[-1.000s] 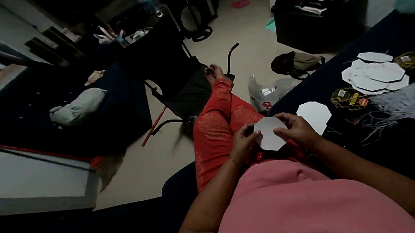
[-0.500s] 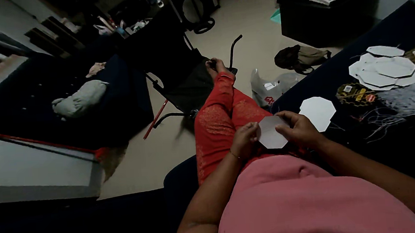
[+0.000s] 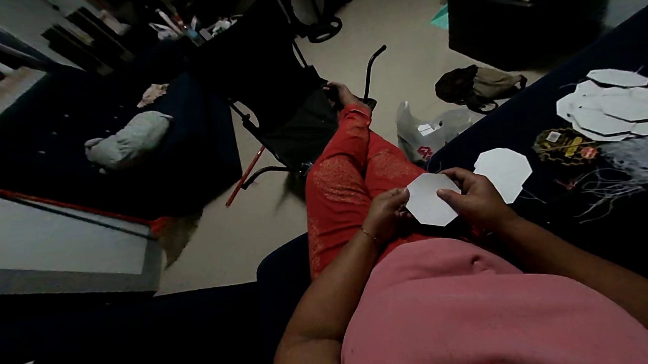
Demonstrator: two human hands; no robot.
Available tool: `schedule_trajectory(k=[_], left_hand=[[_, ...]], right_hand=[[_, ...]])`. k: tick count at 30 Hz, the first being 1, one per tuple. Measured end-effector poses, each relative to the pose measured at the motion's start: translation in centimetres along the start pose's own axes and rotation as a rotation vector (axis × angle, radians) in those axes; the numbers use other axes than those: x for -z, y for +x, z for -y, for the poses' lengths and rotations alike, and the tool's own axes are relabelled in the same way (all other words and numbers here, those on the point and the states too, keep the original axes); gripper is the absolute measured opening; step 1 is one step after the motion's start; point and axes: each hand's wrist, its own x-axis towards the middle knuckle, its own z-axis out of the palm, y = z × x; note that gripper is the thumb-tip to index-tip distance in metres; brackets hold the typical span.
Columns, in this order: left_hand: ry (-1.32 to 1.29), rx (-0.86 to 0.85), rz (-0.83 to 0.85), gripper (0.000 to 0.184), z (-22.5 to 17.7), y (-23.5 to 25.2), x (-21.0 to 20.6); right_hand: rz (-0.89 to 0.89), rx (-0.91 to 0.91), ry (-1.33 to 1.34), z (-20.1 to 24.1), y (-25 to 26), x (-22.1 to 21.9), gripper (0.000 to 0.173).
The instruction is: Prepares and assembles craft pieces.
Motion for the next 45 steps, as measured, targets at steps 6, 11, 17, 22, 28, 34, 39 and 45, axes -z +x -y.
schedule_trajectory(k=[6,11,17,22,28,34,39,45], left_hand=[[-0.028,-0.010,0.003,0.020,-0.1,0.0,-0.1],[0.116,-0.013,0.051,0.011,-0.3,-0.2,0.0],[0.154,-0.027,-0.024,0.009,-0.5,-0.2,-0.2],[0.008,-0.018,-0.078,0.018,0.0,-0.1,-0.1],[0.069,0.005,-0.058,0.011,-0.2,-0.1,-0.1],[0.220,-0.008,-0.070,0.006,-0.3,-0.1,-0.2],[0.257,-0.084,-0.101,0.013,0.5,0.3,0.3],[0.426,-0.206,-0.054,0.014,0.4,0.5,0.9]], right_hand=[[-0.014,-0.045,0.030,-0.1,0.0,0.0,0.029],[-0.136,0.030,-0.035,-0.3,0.1,0.1,0.030],[-0.091,-0.024,0.014,0.3,0.2,0.4,0.042],[-0.031,-0.130,0.107,0.3,-0.2,-0.1,0.049],[-0.072,-0.141,0.090,0.7,-0.6,-0.5,0.051],[-0.005,-0.167,0.036,0.7,-0.5,-0.4,0.048],[0.214,-0.124,-0.004,0.1,-0.5,-0.4,0.049],[0.274,-0.081,-0.135,0.8,0.2,-0.2,0.042]])
